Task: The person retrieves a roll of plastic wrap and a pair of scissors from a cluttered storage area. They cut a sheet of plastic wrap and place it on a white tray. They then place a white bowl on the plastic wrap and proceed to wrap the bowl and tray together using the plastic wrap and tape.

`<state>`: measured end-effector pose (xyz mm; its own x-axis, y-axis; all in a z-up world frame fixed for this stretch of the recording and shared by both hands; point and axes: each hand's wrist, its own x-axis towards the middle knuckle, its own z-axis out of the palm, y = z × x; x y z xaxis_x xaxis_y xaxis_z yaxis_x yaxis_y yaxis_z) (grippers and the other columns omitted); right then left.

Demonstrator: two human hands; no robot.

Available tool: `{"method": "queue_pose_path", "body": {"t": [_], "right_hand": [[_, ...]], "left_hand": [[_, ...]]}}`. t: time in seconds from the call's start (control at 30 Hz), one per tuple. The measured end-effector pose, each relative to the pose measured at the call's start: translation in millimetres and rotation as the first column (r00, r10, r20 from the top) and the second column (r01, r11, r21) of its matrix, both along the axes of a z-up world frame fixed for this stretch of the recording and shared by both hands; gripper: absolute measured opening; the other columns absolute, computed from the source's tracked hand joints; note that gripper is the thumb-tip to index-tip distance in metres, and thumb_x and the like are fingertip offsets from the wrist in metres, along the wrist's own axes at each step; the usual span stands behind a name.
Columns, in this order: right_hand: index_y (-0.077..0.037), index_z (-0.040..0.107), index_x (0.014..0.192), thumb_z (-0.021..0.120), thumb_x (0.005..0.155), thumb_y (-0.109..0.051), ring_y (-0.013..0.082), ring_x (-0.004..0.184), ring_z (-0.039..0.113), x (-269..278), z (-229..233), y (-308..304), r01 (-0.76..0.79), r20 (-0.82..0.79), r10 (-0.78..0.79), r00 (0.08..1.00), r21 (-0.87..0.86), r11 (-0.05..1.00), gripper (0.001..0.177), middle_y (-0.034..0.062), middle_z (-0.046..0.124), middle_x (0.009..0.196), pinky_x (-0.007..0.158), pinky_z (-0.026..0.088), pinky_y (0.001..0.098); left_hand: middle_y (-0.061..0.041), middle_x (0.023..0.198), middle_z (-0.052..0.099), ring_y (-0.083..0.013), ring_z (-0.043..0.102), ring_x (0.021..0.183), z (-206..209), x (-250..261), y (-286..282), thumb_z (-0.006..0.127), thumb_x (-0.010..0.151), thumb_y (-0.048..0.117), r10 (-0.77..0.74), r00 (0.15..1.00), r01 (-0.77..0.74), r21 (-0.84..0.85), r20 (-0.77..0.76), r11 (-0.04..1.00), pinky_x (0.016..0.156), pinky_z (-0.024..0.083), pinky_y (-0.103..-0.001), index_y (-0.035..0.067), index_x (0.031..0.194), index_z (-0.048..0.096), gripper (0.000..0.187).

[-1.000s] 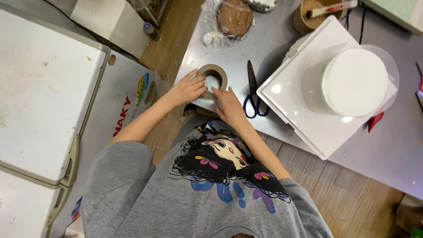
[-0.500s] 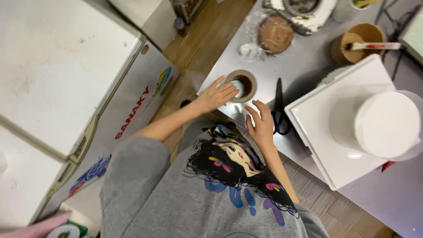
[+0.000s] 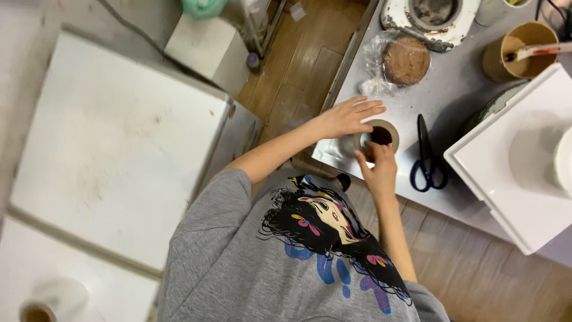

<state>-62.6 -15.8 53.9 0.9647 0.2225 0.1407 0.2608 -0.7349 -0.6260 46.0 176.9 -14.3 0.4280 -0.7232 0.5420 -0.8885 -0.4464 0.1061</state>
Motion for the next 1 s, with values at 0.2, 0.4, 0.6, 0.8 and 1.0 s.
{"method": "queue_pose_path", "body": {"t": [0.2, 0.4, 0.6, 0.8, 1.0], "right_hand": [[-0.004, 0.073, 0.110, 0.072, 0.101, -0.017, 0.0316, 0.093, 0.066, -24, 1, -14, 0.332, 0.067, -0.334, 0.940, 0.047, 0.942, 0.016, 0.0141, 0.069, 0.094, 0.088, 0.050, 0.0383], [-0.005, 0.072, 0.112, 0.067, 0.105, -0.012, 0.0269, 0.104, 0.069, -102, -23, -25, 0.504, 0.084, -0.515, 0.853, 0.123, 0.855, 0.011, 0.0129, 0.074, 0.111, 0.096, 0.053, 0.0364], [-0.003, 0.072, 0.113, 0.067, 0.098, -0.012, 0.0251, 0.098, 0.073, -130, -20, 13, 0.644, -0.080, -0.646, 0.759, 0.238, 0.727, 0.018, 0.0137, 0.074, 0.105, 0.085, 0.054, 0.0338], [-0.002, 0.071, 0.111, 0.066, 0.097, -0.008, 0.0282, 0.101, 0.071, -97, 7, 48, 0.502, -0.017, -0.523, 0.852, 0.307, 0.808, 0.015, 0.0138, 0.072, 0.108, 0.088, 0.054, 0.0342], [-0.003, 0.072, 0.111, 0.067, 0.097, -0.009, 0.0285, 0.099, 0.071, -72, 22, 60, 0.351, -0.011, -0.367, 0.930, 0.318, 0.881, 0.016, 0.0136, 0.073, 0.106, 0.087, 0.054, 0.0348]], "left_hand": [[-0.006, 0.146, 0.058, -0.0238, 0.045, 0.145, -4, 3, -2, 0.067, 0.085, 0.022, -0.293, 0.954, 0.290, 0.053, 0.066, 0.956, 0.119, 0.035, -0.047, 0.016, 0.089, 0.061, 0.009], [-0.004, 0.081, 0.062, -0.0241, 0.064, 0.091, -17, -57, -30, 0.080, 0.072, 0.034, -0.230, 0.972, 0.233, 0.081, -0.040, 0.969, 0.118, 0.039, -0.048, 0.012, 0.093, 0.061, 0.036], [-0.001, 0.072, 0.063, -0.0209, 0.065, 0.079, -18, -50, -28, 0.082, 0.063, 0.040, -0.339, 0.932, 0.348, 0.049, -0.130, 0.936, 0.101, 0.043, -0.046, 0.009, 0.105, 0.066, 0.055], [-0.001, 0.076, 0.065, -0.0215, 0.065, 0.083, -15, -36, 2, 0.079, 0.077, 0.039, -0.378, 0.913, 0.398, 0.121, -0.155, 0.909, 0.089, 0.046, -0.039, 0.011, 0.094, 0.063, 0.037], [-0.007, 0.075, 0.065, -0.0245, 0.065, 0.077, 14, -55, 80, 0.075, 0.085, 0.037, -0.102, 0.937, 0.125, 0.049, -0.334, 0.991, 0.080, 0.047, -0.039, 0.008, 0.099, 0.066, 0.034]]}}
